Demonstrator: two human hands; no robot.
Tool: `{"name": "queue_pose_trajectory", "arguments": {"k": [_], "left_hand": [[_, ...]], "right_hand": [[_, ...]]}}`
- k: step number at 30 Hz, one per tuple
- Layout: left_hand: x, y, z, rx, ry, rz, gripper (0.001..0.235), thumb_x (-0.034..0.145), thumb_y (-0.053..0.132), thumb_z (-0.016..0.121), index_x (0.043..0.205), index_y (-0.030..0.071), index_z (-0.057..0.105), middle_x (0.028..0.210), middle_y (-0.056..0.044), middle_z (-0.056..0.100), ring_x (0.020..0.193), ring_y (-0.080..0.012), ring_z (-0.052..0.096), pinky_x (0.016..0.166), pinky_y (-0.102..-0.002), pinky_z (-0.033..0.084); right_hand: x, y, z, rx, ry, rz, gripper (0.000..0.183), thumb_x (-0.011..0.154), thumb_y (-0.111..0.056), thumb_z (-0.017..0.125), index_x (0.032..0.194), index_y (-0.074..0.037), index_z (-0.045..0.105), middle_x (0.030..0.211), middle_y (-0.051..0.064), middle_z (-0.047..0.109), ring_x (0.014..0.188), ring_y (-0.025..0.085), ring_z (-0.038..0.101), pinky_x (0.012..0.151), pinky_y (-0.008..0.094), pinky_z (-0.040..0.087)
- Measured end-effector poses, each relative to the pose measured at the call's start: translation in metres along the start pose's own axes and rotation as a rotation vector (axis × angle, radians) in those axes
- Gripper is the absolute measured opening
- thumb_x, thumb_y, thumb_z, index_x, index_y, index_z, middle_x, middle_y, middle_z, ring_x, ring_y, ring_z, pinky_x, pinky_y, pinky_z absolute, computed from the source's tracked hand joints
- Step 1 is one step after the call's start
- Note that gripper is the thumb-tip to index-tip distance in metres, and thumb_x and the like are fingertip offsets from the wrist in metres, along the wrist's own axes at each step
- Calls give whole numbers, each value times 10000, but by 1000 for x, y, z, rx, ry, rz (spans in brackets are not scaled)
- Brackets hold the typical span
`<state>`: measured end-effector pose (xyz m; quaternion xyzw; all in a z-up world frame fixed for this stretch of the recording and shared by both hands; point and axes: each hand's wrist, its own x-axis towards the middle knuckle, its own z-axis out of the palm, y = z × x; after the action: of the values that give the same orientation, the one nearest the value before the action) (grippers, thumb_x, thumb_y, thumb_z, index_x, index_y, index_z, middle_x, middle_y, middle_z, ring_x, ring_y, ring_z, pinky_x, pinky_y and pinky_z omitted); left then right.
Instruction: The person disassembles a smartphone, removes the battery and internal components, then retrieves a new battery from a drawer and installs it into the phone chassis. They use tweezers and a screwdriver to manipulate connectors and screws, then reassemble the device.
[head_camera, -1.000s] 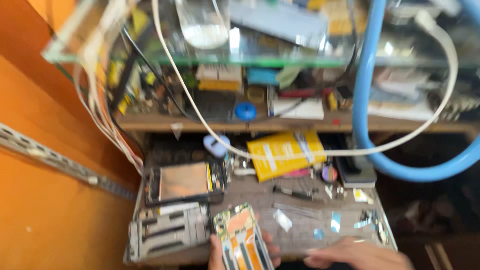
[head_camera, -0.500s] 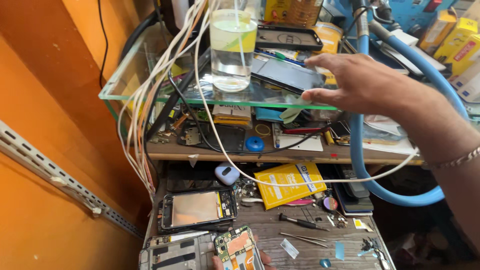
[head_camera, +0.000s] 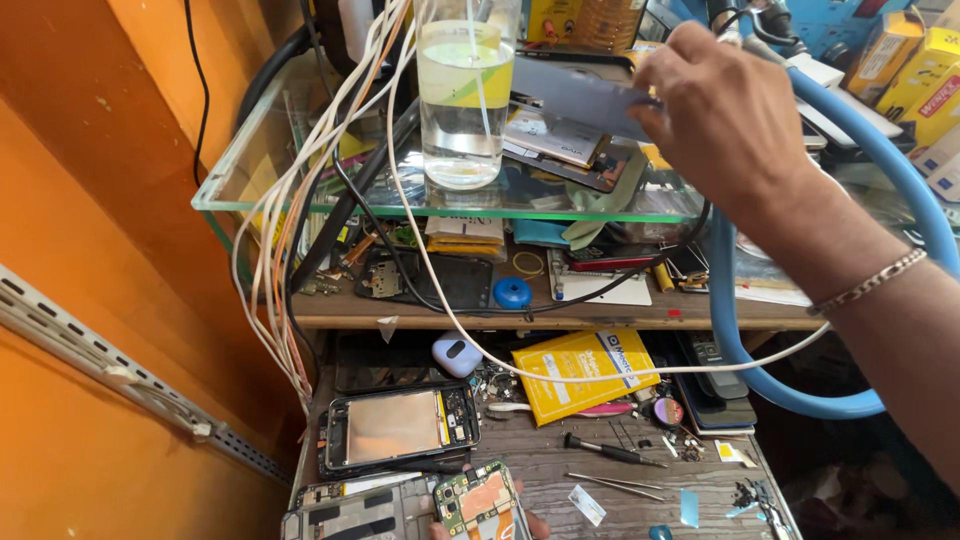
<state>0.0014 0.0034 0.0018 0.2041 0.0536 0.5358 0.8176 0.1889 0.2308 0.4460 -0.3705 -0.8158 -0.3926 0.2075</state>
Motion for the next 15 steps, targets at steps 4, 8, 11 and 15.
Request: {"name": "queue_pose_trajectory", "arguments": {"k": [4, 8, 11, 15], "left_hand": [[4, 1, 1, 3, 7, -6, 1079, 744, 812, 525, 1485, 44, 367, 1162, -363, 635, 1064, -509, 696, 925, -631, 591], [4, 1, 3, 6, 13, -12, 1071, 745, 811, 516, 1488, 52, 371, 1159, -351, 640, 1061, -501, 698, 924, -627, 591], [2, 2, 5, 5, 20, -14, 1066, 746, 810, 509, 1489, 58, 375, 1157, -342, 643, 1058, -495, 700, 924, -624, 592], [0, 3, 5, 5, 28, -21, 1058, 747, 808, 500, 1492, 66, 380, 1155, -330, 647, 1055, -487, 702, 923, -620, 593]], "right_hand": [[7, -9, -1, -11, -22, -26, 180, 929, -70, 771, 1107, -44, 763, 972, 133, 694, 817, 290, 718, 656, 384, 586], [19, -7, 8, 229, -202, -91, 362, 903, -338, 813, 1117, -49, 765, 1062, 160, 736, 850, 309, 722, 730, 410, 600], [27, -10, 16, 352, -280, -149, 486, 894, -468, 789, 1105, -31, 772, 971, 184, 756, 851, 342, 725, 761, 458, 584], [43, -10, 21, 324, -456, -102, 434, 895, -407, 724, 1167, -71, 765, 813, 178, 747, 708, 322, 738, 742, 454, 597]]}}
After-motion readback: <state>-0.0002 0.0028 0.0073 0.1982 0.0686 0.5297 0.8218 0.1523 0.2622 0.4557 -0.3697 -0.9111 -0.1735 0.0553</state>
